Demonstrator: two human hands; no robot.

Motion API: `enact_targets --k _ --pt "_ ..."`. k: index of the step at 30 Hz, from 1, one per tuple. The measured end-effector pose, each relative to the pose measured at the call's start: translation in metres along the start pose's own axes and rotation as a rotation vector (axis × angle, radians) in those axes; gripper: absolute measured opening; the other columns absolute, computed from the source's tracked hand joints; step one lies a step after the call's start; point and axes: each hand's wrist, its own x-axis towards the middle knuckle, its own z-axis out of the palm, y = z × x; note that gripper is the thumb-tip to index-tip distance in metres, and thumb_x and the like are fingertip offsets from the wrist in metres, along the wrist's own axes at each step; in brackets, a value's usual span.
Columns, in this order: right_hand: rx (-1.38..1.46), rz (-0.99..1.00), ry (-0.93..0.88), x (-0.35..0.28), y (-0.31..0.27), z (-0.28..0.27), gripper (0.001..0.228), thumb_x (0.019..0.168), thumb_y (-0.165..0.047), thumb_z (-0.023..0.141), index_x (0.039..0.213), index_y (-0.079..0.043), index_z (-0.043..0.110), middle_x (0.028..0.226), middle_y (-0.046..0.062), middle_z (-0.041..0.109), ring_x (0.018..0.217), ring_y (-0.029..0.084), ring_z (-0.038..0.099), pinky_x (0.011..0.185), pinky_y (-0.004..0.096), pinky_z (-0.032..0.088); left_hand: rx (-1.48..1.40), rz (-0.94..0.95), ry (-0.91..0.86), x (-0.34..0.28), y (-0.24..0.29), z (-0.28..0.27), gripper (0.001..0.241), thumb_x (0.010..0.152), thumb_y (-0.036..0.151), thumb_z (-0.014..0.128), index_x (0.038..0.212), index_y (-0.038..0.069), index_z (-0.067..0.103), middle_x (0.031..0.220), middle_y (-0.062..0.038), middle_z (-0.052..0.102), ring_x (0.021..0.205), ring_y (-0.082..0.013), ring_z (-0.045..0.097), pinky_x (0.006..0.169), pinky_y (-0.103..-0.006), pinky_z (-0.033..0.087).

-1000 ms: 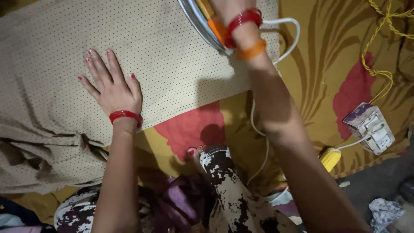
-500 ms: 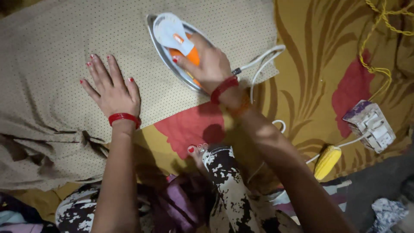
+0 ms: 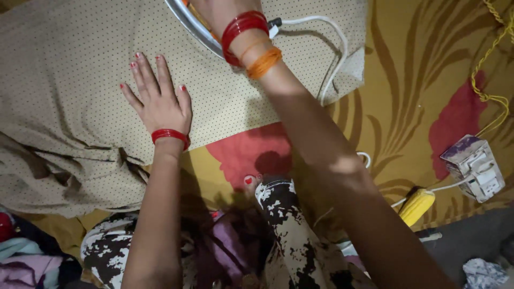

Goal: Ironing and folding a beige patterned garment on a bed surface.

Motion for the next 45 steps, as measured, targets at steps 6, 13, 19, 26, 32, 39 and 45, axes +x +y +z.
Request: enact_targets --k 6,13,19,26,32,39,45 --pt "-0.052 -0.324 0.153 -0.035 0.006 -0.001 0.054 0.095 -0.058 0.068 0.105 -0.006 0.073 0.081 0.02 0.074 0.069 0.037 0.073 0.061 0.046 0.057 0.068 -0.163 -0.172 0.017 -0.025 -0.025 0.068 0.113 0.052 0.031 0.171 0.023 0.01 0.177 -0.01 0.002 0.164 -0.028 0.002 0.129 -0.0628 -0.002" --pt "-0.138 -0.34 -0.152 -0.123 -0.033 -0.024 0.066 0.097 -0.063 0.064 0.137 -0.011 0.055 0.086 0.018 0.073 0.069 0.035 0.073 0.06 0.048 0.056 0.027 -0.406 -0.127 0.032 -0.092 -0.058 0.062 0.119 0.042 0.026 0.175 0.022 0.011 0.18 -0.013 0.002 0.167 -0.0347 0.002 0.133 -0.0634 0.002" --pt "-0.27 -0.354 -0.328 -0.094 -0.058 0.003 0.068 0.096 -0.067 0.059 0.138 -0.013 0.054 0.069 0.013 0.07 0.057 0.029 0.07 0.053 0.047 0.054 0.041 -0.382 -0.052 0.033 -0.097 -0.06 0.06 0.122 0.039 0.026 0.175 0.014 0.015 0.179 -0.019 0.007 0.165 -0.0388 0.004 0.129 -0.0658 -0.001" --pt "-0.339 -0.594 0.005 -0.028 -0.094 0.044 0.051 0.102 -0.063 0.06 0.111 -0.013 0.062 0.078 0.015 0.073 0.065 0.035 0.071 0.056 0.048 0.056 -0.03 -0.351 -0.033 0.033 -0.12 -0.068 0.065 0.114 0.039 0.033 0.171 0.011 0.017 0.176 -0.022 0.008 0.162 -0.0395 0.003 0.125 -0.0684 -0.002" --pt "-0.384 -0.761 0.009 -0.037 -0.096 0.032 0.058 0.103 -0.06 0.061 0.12 -0.004 0.06 0.082 0.019 0.073 0.066 0.039 0.07 0.057 0.05 0.054 -0.102 -0.35 0.069 0.021 -0.188 -0.072 0.062 0.116 0.039 0.031 0.173 0.019 0.015 0.178 -0.015 0.009 0.164 -0.034 0.004 0.129 -0.0668 0.001" --pt "-0.423 -0.811 -0.488 -0.09 -0.125 0.01 0.062 0.098 -0.062 0.056 0.133 -0.011 0.06 0.073 0.019 0.07 0.064 0.042 0.069 0.06 0.052 0.055 -0.1 -0.296 0.16 0.029 -0.218 -0.059 0.065 0.112 0.04 0.042 0.172 0.019 0.025 0.177 -0.016 0.01 0.162 -0.0342 0.006 0.125 -0.0694 0.011" --pt "-0.434 -0.775 -0.431 -0.084 -0.137 0.034 0.054 0.095 -0.062 0.063 0.116 -0.012 0.061 0.075 0.017 0.071 0.069 0.041 0.07 0.062 0.052 0.055 -0.128 -0.164 0.264 0.025 -0.246 -0.036 0.07 0.1 0.031 0.065 0.162 0.013 0.04 0.171 -0.018 0.019 0.158 -0.0348 0.016 0.122 -0.0633 0.016"
